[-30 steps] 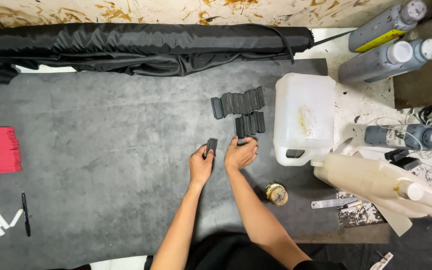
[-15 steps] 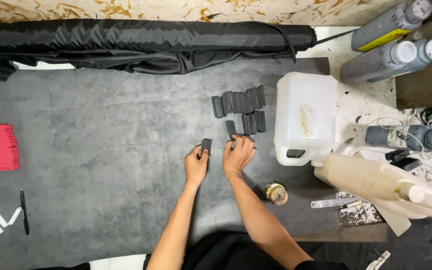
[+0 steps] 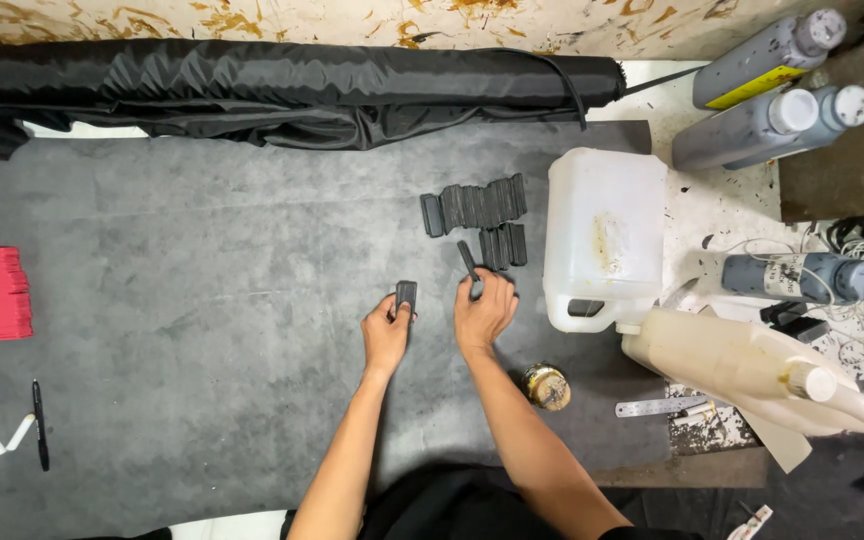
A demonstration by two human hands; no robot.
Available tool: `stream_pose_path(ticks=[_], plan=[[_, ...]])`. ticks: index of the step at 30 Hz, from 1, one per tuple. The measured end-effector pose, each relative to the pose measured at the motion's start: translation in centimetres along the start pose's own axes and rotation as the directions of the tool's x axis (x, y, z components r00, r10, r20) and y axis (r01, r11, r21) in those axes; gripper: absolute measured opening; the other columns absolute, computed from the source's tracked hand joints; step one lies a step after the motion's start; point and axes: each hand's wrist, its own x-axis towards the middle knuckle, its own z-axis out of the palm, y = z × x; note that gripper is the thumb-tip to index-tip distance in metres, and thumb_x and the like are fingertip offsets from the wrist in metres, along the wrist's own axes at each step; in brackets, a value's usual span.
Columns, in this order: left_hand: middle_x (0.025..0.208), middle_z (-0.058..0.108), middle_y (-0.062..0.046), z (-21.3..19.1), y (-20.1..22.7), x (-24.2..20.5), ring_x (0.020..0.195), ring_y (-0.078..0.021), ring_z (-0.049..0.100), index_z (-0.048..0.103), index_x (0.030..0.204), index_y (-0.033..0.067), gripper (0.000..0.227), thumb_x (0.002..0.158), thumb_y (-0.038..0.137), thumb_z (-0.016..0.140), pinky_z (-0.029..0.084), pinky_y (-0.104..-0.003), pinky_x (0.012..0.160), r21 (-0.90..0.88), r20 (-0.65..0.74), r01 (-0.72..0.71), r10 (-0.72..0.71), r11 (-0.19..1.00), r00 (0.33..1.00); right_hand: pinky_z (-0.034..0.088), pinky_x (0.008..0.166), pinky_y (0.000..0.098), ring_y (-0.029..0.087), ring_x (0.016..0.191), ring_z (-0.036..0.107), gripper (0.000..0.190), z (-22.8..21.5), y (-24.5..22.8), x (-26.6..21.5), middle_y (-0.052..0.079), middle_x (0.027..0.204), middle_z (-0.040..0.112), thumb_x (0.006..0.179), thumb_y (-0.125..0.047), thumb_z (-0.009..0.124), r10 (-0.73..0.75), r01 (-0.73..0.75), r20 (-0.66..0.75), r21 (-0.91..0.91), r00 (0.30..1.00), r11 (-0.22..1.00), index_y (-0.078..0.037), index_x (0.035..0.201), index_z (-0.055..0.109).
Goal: Sorting and arranging small black rectangular components into organized rows on a workbench
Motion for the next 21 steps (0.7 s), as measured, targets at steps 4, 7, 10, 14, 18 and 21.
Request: stream_pose_path(ticks=[4, 7, 10, 14, 18, 21], plan=[[0.074, 0.078, -0.006, 0.0, -1.0, 0.3, 0.072, -0.0171, 0.073, 0.08, 0.104, 0.0145, 0.02, 0.091, 0.019, 0.066, 0.057, -0.033, 0.064, -0.002, 0.006, 0.003, -0.003, 1.0, 1.0, 0.045, 0.072, 0.0386, 0.025, 0.083, 0.061, 0.025, -1.4, -0.8, 2.8, -0.002, 0.09, 0.061, 0.072, -0.011, 0.078, 0.037, -0.041, 0.03, 0.124, 0.999, 0.991, -0.02, 0.093, 0.067], [0.074, 0.078, -0.008, 0.3, -1.5, 0.7, 0.071, -0.0178, 0.073, 0.079, 0.105, 0.0132, 0.02, 0.091, 0.017, 0.065, 0.057, -0.033, 0.064, -0.025, 0.008, 0.0, 0.001, 1.0, 1.0, 0.047, 0.069, 0.0346, 0.025, 0.075, 0.064, 0.024, -1.1, -0.4, 3.9, 0.001, 0.086, 0.067, 0.071, -0.004, 0.076, 0.151, -0.183, 0.112, 0.395, 0.982, 0.9, -0.015, 0.09, 0.066], [0.074, 0.078, -0.008, 0.2, -1.0, 0.5, 0.07, -0.0175, 0.073, 0.079, 0.105, 0.0129, 0.02, 0.091, 0.017, 0.065, 0.057, -0.033, 0.066, -0.035, 0.011, -0.004, 0.004, 0.999, 1.0, 0.05, 0.066, 0.0392, 0.029, 0.068, 0.065, 0.021, -0.1, 0.2, 4.0, 0.012, 0.078, 0.069, 0.074, -0.001, 0.075, 0.259, -0.333, 0.218, 0.456, 0.941, 0.825, -0.005, 0.093, 0.068], [0.073, 0.078, -0.008, -0.1, -0.5, 0.1, 0.07, -0.0179, 0.074, 0.079, 0.105, 0.0124, 0.02, 0.091, 0.017, 0.064, 0.057, -0.034, 0.066, -0.041, 0.014, -0.007, 0.007, 0.999, 1.0, 0.054, 0.065, 0.0384, 0.033, 0.069, 0.067, 0.023, -0.2, -0.5, 4.5, 0.014, 0.078, 0.068, 0.073, 0.001, 0.077, 0.094, -0.156, 0.181, 0.368, 0.979, 0.917, -0.003, 0.096, 0.073], [0.074, 0.078, -0.007, 0.1, -1.3, 0.7, 0.071, -0.0177, 0.074, 0.079, 0.105, 0.0137, 0.02, 0.091, 0.017, 0.066, 0.058, -0.034, 0.067, -0.035, 0.014, -0.017, 0.017, 0.999, 1.0, 0.055, 0.067, 0.0438, 0.032, 0.073, 0.067, 0.027, 0.1, -0.5, 4.4, 0.011, 0.082, 0.064, 0.075, -0.007, 0.079, -0.049, 0.017, 0.198, 0.157, 0.979, 0.987, -0.006, 0.101, 0.075], [0.074, 0.078, -0.006, -0.3, -0.2, 0.2, 0.073, -0.0179, 0.075, 0.079, 0.106, 0.0147, 0.02, 0.091, 0.017, 0.065, 0.058, -0.035, 0.067, -0.02, 0.022, -0.013, 0.014, 1.0, 1.0, 0.055, 0.073, 0.0386, 0.028, 0.076, 0.066, 0.023, 0.5, -0.8, 4.6, 0.008, 0.079, 0.064, 0.077, -0.006, 0.079, -0.055, 0.019, 0.193, 0.184, 0.98, 0.983, -0.007, 0.099, 0.075]])
